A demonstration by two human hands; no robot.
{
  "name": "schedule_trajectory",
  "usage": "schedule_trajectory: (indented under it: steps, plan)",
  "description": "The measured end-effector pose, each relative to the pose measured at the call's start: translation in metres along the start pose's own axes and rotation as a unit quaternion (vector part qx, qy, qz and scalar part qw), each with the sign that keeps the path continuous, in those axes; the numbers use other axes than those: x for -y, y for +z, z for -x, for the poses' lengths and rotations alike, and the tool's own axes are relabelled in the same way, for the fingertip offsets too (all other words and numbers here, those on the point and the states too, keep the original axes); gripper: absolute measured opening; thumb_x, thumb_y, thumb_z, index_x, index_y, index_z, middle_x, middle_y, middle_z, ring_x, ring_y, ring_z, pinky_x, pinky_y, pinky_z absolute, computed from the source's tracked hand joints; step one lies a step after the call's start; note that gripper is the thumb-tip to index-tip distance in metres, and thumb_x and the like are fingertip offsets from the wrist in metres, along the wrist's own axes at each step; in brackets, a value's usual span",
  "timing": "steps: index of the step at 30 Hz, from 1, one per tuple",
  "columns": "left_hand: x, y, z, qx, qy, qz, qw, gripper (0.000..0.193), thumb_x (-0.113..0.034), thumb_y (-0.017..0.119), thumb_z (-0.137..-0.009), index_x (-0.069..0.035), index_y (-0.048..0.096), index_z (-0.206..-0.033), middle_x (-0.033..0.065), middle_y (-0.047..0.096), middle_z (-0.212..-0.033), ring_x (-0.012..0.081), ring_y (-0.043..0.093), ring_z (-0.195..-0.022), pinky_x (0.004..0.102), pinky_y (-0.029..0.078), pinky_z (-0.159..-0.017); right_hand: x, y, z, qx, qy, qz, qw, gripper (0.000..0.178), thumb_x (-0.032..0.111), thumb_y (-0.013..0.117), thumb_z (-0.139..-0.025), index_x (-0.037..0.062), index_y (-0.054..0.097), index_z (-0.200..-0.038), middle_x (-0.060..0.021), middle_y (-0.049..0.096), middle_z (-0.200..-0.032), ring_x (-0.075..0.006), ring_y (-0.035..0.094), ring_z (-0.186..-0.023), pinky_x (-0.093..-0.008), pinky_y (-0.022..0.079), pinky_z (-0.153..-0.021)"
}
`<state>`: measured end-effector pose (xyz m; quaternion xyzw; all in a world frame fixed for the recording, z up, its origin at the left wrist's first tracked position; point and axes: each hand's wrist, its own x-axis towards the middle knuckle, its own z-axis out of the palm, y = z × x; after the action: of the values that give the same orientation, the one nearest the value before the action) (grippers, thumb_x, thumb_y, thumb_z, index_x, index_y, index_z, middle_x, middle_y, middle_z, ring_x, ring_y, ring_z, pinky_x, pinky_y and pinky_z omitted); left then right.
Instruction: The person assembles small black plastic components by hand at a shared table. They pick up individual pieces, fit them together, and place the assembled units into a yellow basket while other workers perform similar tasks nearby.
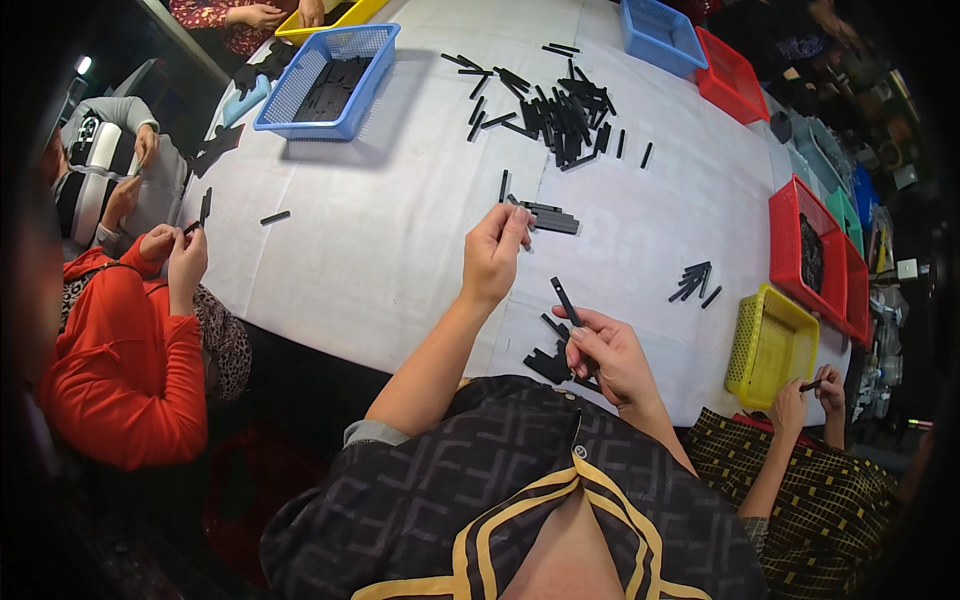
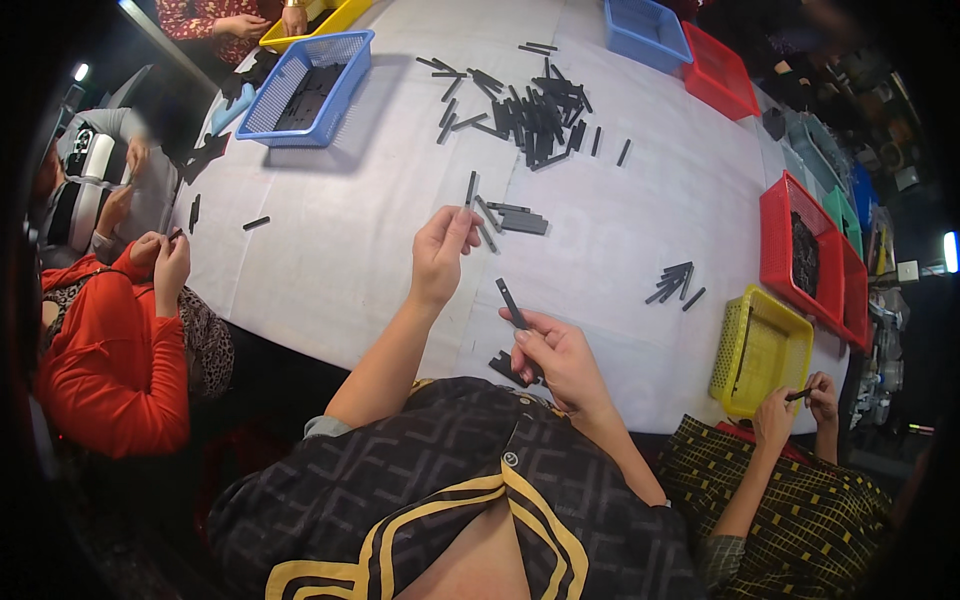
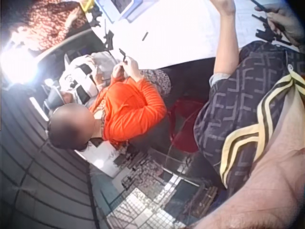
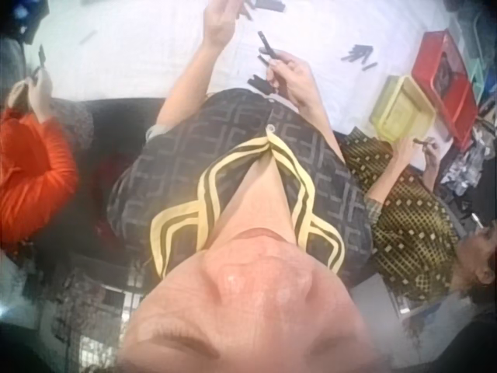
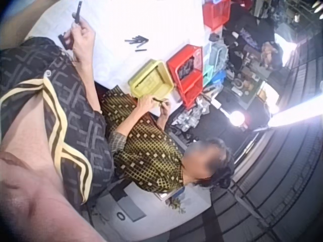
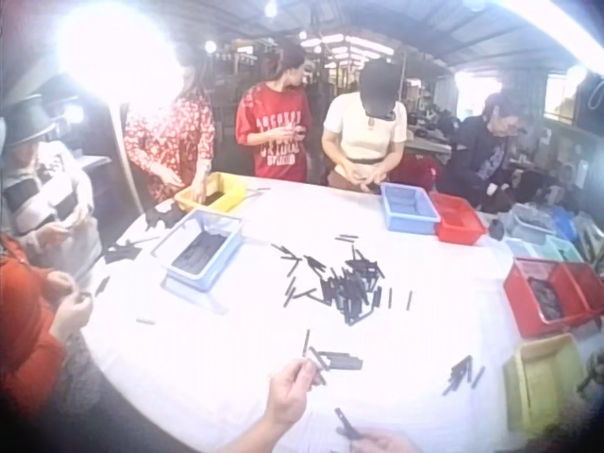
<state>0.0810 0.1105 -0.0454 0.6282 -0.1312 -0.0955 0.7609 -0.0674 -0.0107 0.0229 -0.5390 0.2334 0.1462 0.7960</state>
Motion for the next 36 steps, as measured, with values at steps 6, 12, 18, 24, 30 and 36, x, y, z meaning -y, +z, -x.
schedule_trajectory:
  steps: [6, 12, 18, 24, 30, 36]
  plan:
    - [-0.018, 0.005, 0.032, 0.229, -0.109, 0.018, 0.967, 0.018, -0.02, 0.053, -0.09, -0.003, 0.057, -0.086, 0.0008, 0.054, -0.066, 0.0043, 0.047, -0.059, 0.0189, 0.036, -0.054, -0.001, 0.003, -0.002, -0.022, -0.026, 0.022, 0.999, 0.032, 0.009, 0.05, -0.089, -0.0036, 0.052, -0.118, -0.003, 0.055, -0.065, -0.006, 0.048, -0.055, -0.0181, 0.039, -0.05]
    - [-0.007, 0.014, 0.042, 0.216, -0.164, 0.06, 0.961, 0.022, -0.021, 0.053, -0.091, -0.002, 0.056, -0.08, -0.0001, 0.055, -0.063, 0.0042, 0.048, -0.056, 0.0193, 0.036, -0.05, -0.005, 0.0, -0.001, -0.025, -0.024, -0.007, 0.999, 0.03, 0.009, 0.05, -0.088, -0.005, 0.054, -0.114, -0.0035, 0.056, -0.066, -0.0067, 0.049, -0.056, -0.018, 0.039, -0.051]
    - [0.026, 0.006, 0.031, 0.256, -0.242, -0.083, 0.932, 0.027, -0.024, 0.05, -0.092, -0.003, 0.059, -0.078, 0.0031, 0.055, -0.058, 0.0107, 0.049, -0.051, 0.0244, 0.04, -0.051, -0.03, -0.022, -0.009, -0.047, 0.007, 0.004, 0.999, 0.029, 0.01, 0.051, -0.088, -0.0047, 0.054, -0.112, -0.0036, 0.056, -0.064, -0.007, 0.048, -0.051, -0.0185, 0.039, -0.048]
    - [0.083, -0.022, 0.009, 0.084, -0.058, -0.42, 0.902, 0.019, -0.012, 0.057, -0.083, -0.01, 0.059, -0.101, 0.0098, 0.057, -0.077, 0.0256, 0.057, -0.071, 0.0358, 0.046, -0.065, -0.067, -0.116, -0.013, -0.286, -0.032, -0.064, 0.956, 0.025, 0.012, 0.051, -0.088, -0.0001, 0.053, -0.11, -0.0047, 0.055, -0.065, -0.009, 0.047, -0.049, -0.021, 0.038, -0.047]
    - [0.092, -0.018, -0.015, 0.118, -0.004, -0.533, 0.838, 0.026, -0.008, 0.057, -0.08, -0.019, 0.059, -0.104, 0.0085, 0.05, -0.092, 0.0262, 0.053, -0.089, 0.0379, 0.046, -0.075, -0.093, -0.21, -0.022, -0.475, -0.061, -0.15, 0.865, 0.022, 0.017, 0.049, -0.09, 0.0077, 0.052, -0.11, -0.0037, 0.052, -0.069, -0.0109, 0.045, -0.055, -0.0271, 0.038, -0.052]
    - [0.101, -0.021, -0.009, 0.083, 0.026, -0.537, 0.839, 0.014, -0.012, 0.062, -0.078, -0.014, 0.061, -0.092, 0.0081, 0.05, -0.089, 0.0258, 0.055, -0.083, 0.0377, 0.047, -0.069, -0.092, -0.235, -0.039, -0.602, -0.18, -0.231, 0.743, 0.04, 0.018, 0.048, -0.09, 0.0071, 0.038, -0.127, -0.0111, 0.055, -0.091, -0.0162, 0.054, -0.064, -0.027, 0.043, -0.055]
